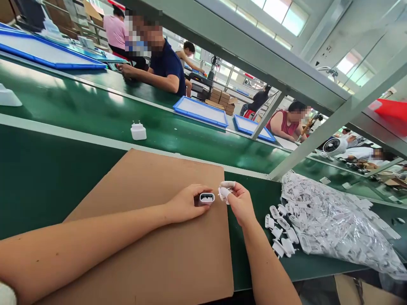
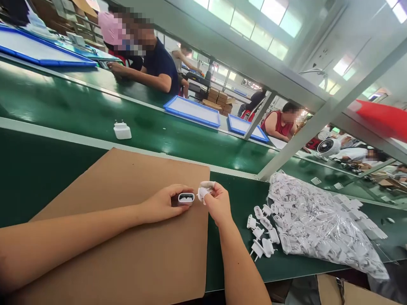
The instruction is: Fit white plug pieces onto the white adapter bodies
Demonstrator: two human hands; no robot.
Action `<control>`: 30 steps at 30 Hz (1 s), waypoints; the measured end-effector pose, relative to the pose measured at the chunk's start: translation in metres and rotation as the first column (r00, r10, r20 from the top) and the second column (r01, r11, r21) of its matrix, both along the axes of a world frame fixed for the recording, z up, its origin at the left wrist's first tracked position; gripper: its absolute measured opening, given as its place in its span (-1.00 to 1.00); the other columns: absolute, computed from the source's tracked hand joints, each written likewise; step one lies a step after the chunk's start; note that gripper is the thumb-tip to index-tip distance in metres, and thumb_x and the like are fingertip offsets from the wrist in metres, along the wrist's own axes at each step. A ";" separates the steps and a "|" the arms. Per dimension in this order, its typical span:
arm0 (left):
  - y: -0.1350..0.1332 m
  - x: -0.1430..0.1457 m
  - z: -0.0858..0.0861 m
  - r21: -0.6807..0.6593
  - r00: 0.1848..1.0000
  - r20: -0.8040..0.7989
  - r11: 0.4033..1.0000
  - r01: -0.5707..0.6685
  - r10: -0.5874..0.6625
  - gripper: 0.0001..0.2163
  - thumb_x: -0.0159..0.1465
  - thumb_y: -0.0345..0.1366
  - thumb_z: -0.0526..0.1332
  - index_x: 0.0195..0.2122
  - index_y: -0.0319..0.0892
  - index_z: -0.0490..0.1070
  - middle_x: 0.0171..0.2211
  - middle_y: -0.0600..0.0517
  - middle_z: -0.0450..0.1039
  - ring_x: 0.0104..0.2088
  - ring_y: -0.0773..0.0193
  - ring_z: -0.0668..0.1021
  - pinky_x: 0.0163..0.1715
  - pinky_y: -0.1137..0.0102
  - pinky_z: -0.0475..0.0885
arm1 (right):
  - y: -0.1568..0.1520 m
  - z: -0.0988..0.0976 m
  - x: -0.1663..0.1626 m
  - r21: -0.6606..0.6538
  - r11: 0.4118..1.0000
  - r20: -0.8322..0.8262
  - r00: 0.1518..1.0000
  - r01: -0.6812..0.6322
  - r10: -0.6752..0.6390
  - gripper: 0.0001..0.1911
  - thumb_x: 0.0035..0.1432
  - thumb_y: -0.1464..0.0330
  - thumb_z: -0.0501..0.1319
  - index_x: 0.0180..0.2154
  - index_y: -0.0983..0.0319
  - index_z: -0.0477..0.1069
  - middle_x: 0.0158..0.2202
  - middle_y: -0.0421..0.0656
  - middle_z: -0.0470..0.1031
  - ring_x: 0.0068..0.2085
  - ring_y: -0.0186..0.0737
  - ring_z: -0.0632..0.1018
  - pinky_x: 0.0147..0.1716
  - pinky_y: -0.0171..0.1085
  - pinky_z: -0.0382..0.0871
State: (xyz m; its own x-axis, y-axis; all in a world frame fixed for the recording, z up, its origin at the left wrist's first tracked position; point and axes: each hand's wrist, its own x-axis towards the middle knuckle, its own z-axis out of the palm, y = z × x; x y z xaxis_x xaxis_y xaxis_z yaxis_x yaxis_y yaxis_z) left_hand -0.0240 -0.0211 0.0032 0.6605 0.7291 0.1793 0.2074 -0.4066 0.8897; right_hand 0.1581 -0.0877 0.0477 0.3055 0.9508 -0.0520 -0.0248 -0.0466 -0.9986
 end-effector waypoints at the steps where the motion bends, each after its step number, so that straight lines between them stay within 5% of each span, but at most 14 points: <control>1: 0.000 -0.001 0.000 0.005 1.000 0.004 1.000 0.014 -0.014 -0.54 0.12 -0.19 0.31 0.07 -0.10 0.49 -0.03 -0.08 0.53 -0.07 0.07 0.57 -0.09 0.26 0.52 | -0.001 0.002 0.000 -0.011 1.000 0.021 1.000 -0.008 0.008 -0.62 -0.15 0.23 0.43 -0.25 0.24 0.54 -0.39 -0.15 0.57 -0.43 -0.32 0.48 -0.45 -0.31 0.27; 7: 0.001 -0.004 0.003 0.048 0.996 -0.068 0.997 0.069 -0.065 -0.59 0.18 -0.17 0.25 0.07 -0.06 0.52 -0.28 -0.02 0.51 -0.26 0.15 0.55 -0.22 0.30 0.48 | -0.007 0.011 -0.001 -0.047 0.995 0.077 0.993 -0.084 0.087 -0.55 -0.17 0.23 0.46 -0.17 0.20 0.54 -0.24 -0.08 0.63 -0.34 -0.26 0.53 -0.55 -0.36 0.19; 11: 0.000 -0.003 0.005 0.002 0.997 -0.069 0.999 0.043 -0.043 -0.58 0.14 -0.12 0.32 0.02 -0.08 0.49 -0.20 -0.03 0.53 -0.19 0.11 0.55 -0.22 0.28 0.47 | -0.007 0.010 0.000 -0.046 0.993 0.118 0.987 -0.106 0.111 -0.61 -0.08 0.19 0.42 -0.18 0.20 0.56 -0.25 -0.08 0.62 -0.38 -0.28 0.52 -0.55 -0.36 0.21; 14: 0.000 -0.006 0.010 -0.024 0.996 -0.089 0.999 -0.025 0.023 -0.39 -0.05 -0.07 0.45 0.03 -0.09 0.38 -0.11 -0.03 0.45 -0.28 0.17 0.53 -0.31 0.29 0.49 | -0.007 0.008 0.001 -0.033 0.996 0.119 0.989 -0.083 0.087 -0.64 -0.04 0.16 0.39 -0.21 0.21 0.57 -0.32 -0.10 0.60 -0.43 -0.32 0.51 -0.50 -0.34 0.29; 17: 0.006 -0.012 0.015 -0.040 0.995 -0.080 0.998 0.057 -0.060 -0.27 -0.11 -0.18 0.44 0.14 -0.06 0.31 0.00 -0.04 0.36 -0.31 0.25 0.50 -0.35 0.34 0.49 | -0.006 0.005 0.003 -0.014 0.997 0.108 0.991 -0.081 0.082 -0.66 -0.03 0.15 0.39 -0.25 0.22 0.56 -0.41 -0.15 0.56 -0.47 -0.33 0.48 -0.47 -0.30 0.35; 20: 0.013 -0.016 0.017 -0.142 0.968 -0.060 0.962 0.232 -0.242 -0.40 0.02 -0.25 0.32 0.15 -0.09 0.35 -0.14 0.01 0.45 -0.33 0.28 0.50 -0.33 0.38 0.45 | -0.004 0.000 0.003 -0.018 0.996 0.131 0.987 -0.087 0.089 -0.65 -0.01 0.13 0.39 -0.26 0.23 0.56 -0.45 -0.17 0.53 -0.49 -0.33 0.44 -0.49 -0.29 0.34; 23: 0.015 -0.011 0.013 -0.194 0.975 -0.099 0.965 0.176 -0.198 -0.53 0.02 -0.14 0.39 -0.03 -0.13 0.44 -0.33 0.08 0.48 -0.38 0.26 0.48 -0.38 0.39 0.38 | -0.004 -0.004 0.002 -0.002 0.997 0.175 0.982 -0.073 0.072 -0.64 -0.01 0.15 0.42 -0.21 0.23 0.55 -0.38 -0.15 0.55 -0.43 -0.31 0.47 -0.43 -0.28 0.38; 26: 0.013 -0.004 0.006 -0.229 0.996 -0.083 0.973 0.024 -0.044 -0.48 -0.16 -0.03 0.52 -0.24 -0.13 0.42 -0.39 0.11 0.47 -0.40 0.25 0.47 -0.43 0.39 0.34 | -0.006 -0.005 -0.001 0.039 0.998 0.287 0.958 -0.040 0.027 -0.63 0.02 0.16 0.42 -0.16 0.20 0.54 -0.25 -0.11 0.58 -0.28 -0.23 0.54 -0.28 -0.23 0.43; 30: 0.013 -0.005 0.003 -0.238 0.994 0.003 0.965 0.109 -0.112 -0.39 -0.18 -0.03 0.54 -0.12 -0.11 0.42 -0.33 0.11 0.44 -0.40 0.28 0.46 -0.44 0.40 0.32 | -0.013 -0.001 -0.006 0.130 0.987 0.570 0.822 -0.092 0.001 -0.76 0.18 0.20 0.31 -0.14 0.16 0.55 -0.25 -0.11 0.53 -0.24 -0.21 0.52 -0.28 -0.23 0.41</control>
